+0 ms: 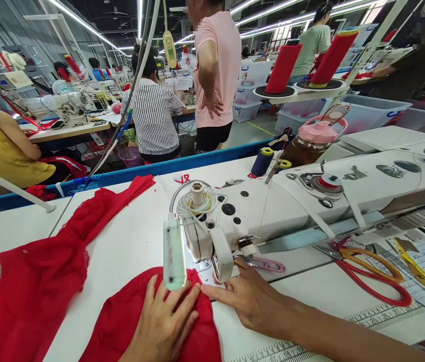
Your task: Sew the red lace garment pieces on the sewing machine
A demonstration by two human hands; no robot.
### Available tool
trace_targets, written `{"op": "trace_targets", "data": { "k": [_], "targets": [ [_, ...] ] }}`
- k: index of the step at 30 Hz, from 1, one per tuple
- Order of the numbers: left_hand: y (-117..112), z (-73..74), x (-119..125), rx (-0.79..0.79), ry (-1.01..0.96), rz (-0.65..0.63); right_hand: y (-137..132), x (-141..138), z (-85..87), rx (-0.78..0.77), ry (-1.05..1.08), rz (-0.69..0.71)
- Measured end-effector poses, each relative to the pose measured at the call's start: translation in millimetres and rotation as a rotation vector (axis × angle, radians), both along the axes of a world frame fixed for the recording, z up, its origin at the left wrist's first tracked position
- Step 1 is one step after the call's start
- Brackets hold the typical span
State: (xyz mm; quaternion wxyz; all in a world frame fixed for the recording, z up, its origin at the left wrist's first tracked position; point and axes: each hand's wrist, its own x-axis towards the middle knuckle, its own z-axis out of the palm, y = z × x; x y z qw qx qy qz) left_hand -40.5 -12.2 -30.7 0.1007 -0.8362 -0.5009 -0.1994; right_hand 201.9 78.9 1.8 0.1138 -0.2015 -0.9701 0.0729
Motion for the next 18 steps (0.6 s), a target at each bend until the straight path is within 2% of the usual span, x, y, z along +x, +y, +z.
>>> {"op": "trace_targets", "data": {
  "k": [3,8,18],
  "targets": [
    [0.7,2.5,0.1,-0.007,0.016,-0.021,0.2,-3.6,-2.8,0.055,-0.012,0.021],
    [1.3,9.9,-8.2,0.02,0.016,-0.089,-1.4,-5.2,-10.9,0.173,0.108,0.013],
    [-2.7,4.7,-9.3,0.01,-0.004,-0.071,-1.6,-5.4,-16.5,0.148,0.1,0.003]
  ]
}}
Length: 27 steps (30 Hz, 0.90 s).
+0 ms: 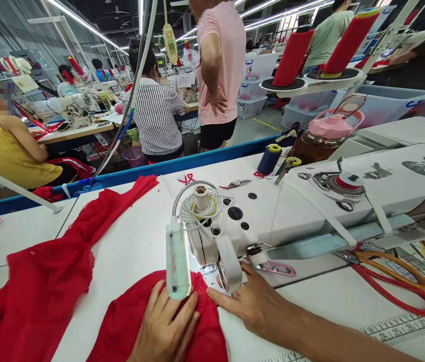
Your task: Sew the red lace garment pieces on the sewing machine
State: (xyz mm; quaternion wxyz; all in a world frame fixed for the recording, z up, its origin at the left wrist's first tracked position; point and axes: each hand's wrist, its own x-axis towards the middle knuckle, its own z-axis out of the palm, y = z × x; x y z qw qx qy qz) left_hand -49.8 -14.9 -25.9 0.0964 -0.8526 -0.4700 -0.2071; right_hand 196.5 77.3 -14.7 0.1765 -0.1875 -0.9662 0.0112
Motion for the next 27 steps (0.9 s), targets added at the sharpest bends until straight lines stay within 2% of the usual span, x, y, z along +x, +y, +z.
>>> {"op": "trace_targets", "data": {
  "k": [6,10,15,21,25,27],
  "targets": [
    [1.1,0.0,-0.6,0.03,0.049,0.011,-0.6,0.4,3.9,-0.017,-0.014,0.005],
    [5.4,6.6,2.9,0.04,0.119,0.009,0.0,-0.5,4.9,-0.028,-0.027,-0.008],
    [9.9,13.8,10.3,0.064,0.068,-0.023,-2.3,2.8,8.0,-0.021,-0.019,-0.024],
    [9.9,9.1,8.1,-0.01,0.092,-0.021,-5.2,5.6,6.9,-0.045,-0.008,-0.013],
    [21.6,9.5,-0.5,-0.108,0.082,-0.05,-3.2,1.0,4.3,-0.084,-0.102,-0.048],
    [29.9,9.5,-4.9,-0.099,0.099,-0.062,-2.5,-0.8,4.1,-0.078,-0.125,-0.078]
  ]
}}
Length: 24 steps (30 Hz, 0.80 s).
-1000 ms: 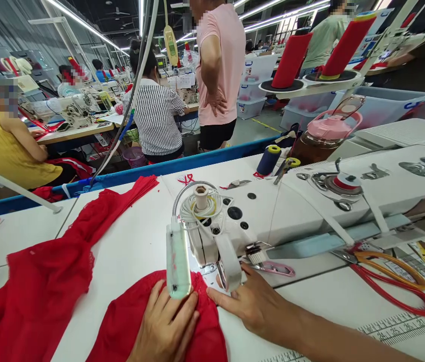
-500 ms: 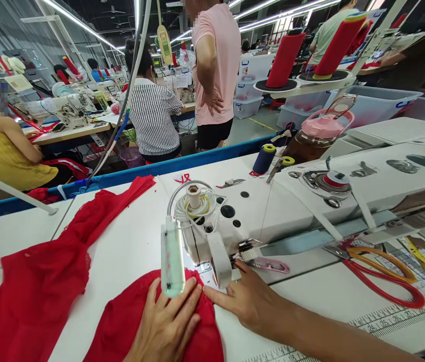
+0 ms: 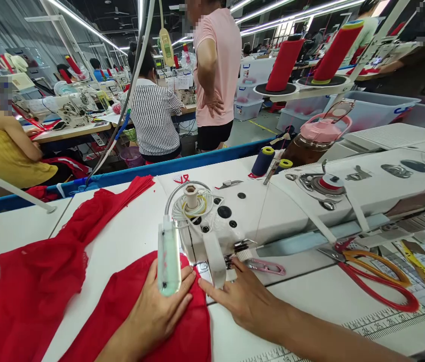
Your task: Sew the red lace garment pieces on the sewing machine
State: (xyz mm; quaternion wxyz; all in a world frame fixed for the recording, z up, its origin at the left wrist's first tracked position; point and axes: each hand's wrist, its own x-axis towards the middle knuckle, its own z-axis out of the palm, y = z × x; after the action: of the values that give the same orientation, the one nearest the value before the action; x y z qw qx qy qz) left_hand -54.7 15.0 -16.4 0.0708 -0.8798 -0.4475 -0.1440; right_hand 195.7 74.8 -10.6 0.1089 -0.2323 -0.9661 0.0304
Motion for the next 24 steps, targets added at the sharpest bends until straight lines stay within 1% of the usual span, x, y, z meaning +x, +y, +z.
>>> {"op": "trace_targets", "data": {
  "k": [4,8,10,13,17,19,24],
  "targets": [
    [12.2,-7.6,-6.4,0.075,0.01,-0.024,0.0,-1.4,1.7,0.06,0.027,-0.088],
    [17.0,-20.7,-8.5,0.162,-0.048,-0.04,1.6,-2.8,5.4,0.043,0.002,-0.127],
    [18.8,-24.5,-8.0,0.181,-0.08,-0.035,3.4,-4.1,6.7,0.05,0.013,-0.148],
    [22.2,-26.3,-7.6,0.134,-0.11,-0.02,5.8,-5.7,7.6,0.072,0.036,-0.165],
    [26.1,-27.9,-10.6,0.087,-0.124,-0.027,4.8,-6.8,9.4,0.078,0.011,-0.174],
    [27.0,-29.1,-12.5,0.073,-0.123,-0.033,2.7,-7.0,10.1,0.084,-0.003,-0.201],
    [26.6,-29.1,-14.5,0.009,-0.135,-0.016,-0.3,-6.6,5.5,0.048,-0.028,-0.217]
  ]
}}
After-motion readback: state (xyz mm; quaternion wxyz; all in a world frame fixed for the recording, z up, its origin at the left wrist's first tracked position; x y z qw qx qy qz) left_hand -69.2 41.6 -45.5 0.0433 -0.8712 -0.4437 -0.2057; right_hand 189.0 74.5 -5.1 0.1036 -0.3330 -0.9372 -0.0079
